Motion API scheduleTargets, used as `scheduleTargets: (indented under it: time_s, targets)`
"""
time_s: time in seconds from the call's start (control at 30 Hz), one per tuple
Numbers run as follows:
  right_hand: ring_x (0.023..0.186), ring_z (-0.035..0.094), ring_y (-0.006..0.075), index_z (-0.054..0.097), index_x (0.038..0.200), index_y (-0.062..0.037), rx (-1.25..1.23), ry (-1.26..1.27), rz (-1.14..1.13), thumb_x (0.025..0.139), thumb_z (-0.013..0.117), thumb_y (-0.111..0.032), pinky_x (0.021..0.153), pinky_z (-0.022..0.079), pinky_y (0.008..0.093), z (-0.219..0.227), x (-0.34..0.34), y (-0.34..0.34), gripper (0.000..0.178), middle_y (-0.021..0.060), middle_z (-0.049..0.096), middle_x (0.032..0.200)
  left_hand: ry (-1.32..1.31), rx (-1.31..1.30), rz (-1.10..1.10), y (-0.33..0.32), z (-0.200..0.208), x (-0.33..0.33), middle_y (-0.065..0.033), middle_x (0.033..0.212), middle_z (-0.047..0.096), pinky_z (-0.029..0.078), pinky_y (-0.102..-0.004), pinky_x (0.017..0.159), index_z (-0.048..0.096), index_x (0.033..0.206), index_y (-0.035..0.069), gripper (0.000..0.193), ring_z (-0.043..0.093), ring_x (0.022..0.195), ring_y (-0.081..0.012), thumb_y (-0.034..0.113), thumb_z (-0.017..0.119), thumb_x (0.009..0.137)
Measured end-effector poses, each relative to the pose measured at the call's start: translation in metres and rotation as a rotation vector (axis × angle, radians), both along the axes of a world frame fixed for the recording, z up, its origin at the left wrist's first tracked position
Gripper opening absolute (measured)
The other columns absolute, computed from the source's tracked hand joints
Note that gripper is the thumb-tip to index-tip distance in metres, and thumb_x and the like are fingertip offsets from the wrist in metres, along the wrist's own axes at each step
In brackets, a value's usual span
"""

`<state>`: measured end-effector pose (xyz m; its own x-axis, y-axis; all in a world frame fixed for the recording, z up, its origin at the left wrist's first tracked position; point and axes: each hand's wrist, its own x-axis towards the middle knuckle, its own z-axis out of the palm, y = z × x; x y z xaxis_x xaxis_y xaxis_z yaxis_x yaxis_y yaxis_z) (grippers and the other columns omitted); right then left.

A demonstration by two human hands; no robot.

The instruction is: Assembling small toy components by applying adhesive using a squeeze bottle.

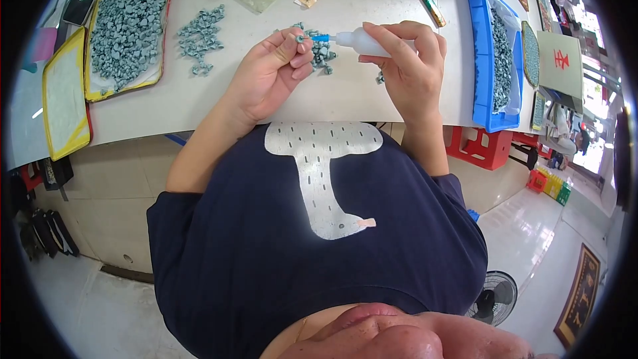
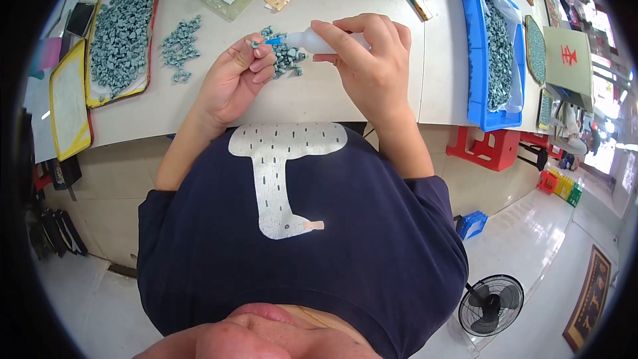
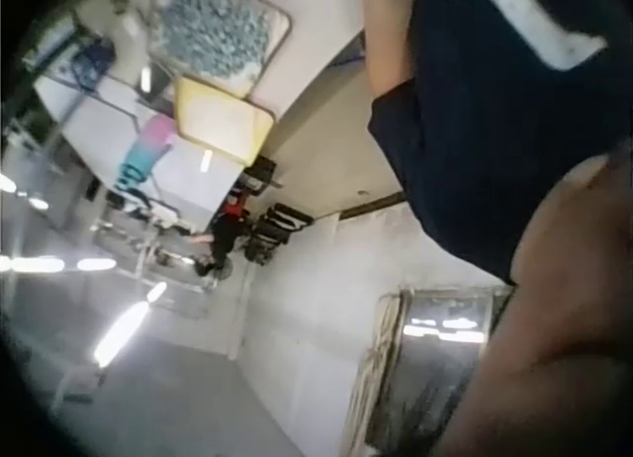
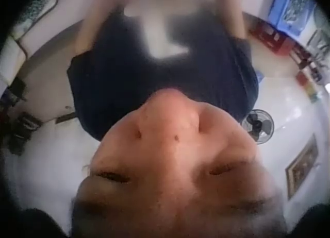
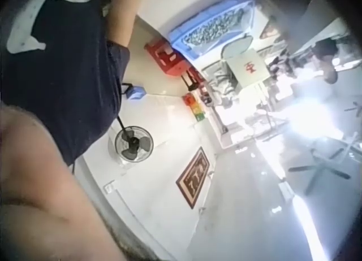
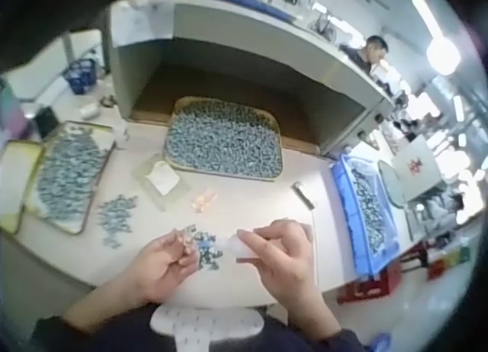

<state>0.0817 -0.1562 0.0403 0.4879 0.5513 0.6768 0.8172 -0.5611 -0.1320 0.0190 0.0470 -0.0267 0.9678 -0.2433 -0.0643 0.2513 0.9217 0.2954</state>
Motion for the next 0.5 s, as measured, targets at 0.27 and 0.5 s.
scheduleTargets:
  time_s: [0.27,0.5]
  targets:
    - [0.080,0.056,0.0125,0.072,0.096,-0.0199,-0.031,-0.071,-0.022,0.057,0.078,-0.018,0.074,0.035,0.0296,0.0032,-0.0016,-0.0004,0.040,-0.0055,0.060,0.082,0.008,-0.012,-0.018,-0.0014,0.0000,-0.0008,-0.0048,0.087,0.050,0.037,-0.0232,0.063,0.052,0.101,0.002,0.014,0.041,0.072,-0.0122,0.015,0.053,0.095]
    - [0.081,0.058,0.0162,0.071,0.096,-0.0197,-0.036,-0.044,-0.022,0.059,0.078,-0.018,0.075,0.039,0.0308,0.0086,-0.0026,-0.0020,0.037,-0.0020,0.059,0.083,-0.002,-0.029,-0.025,-0.0019,0.0021,-0.0013,-0.0044,0.088,0.050,0.038,-0.0231,0.064,0.052,0.100,0.002,0.014,0.041,0.072,-0.0117,0.015,0.053,0.095]
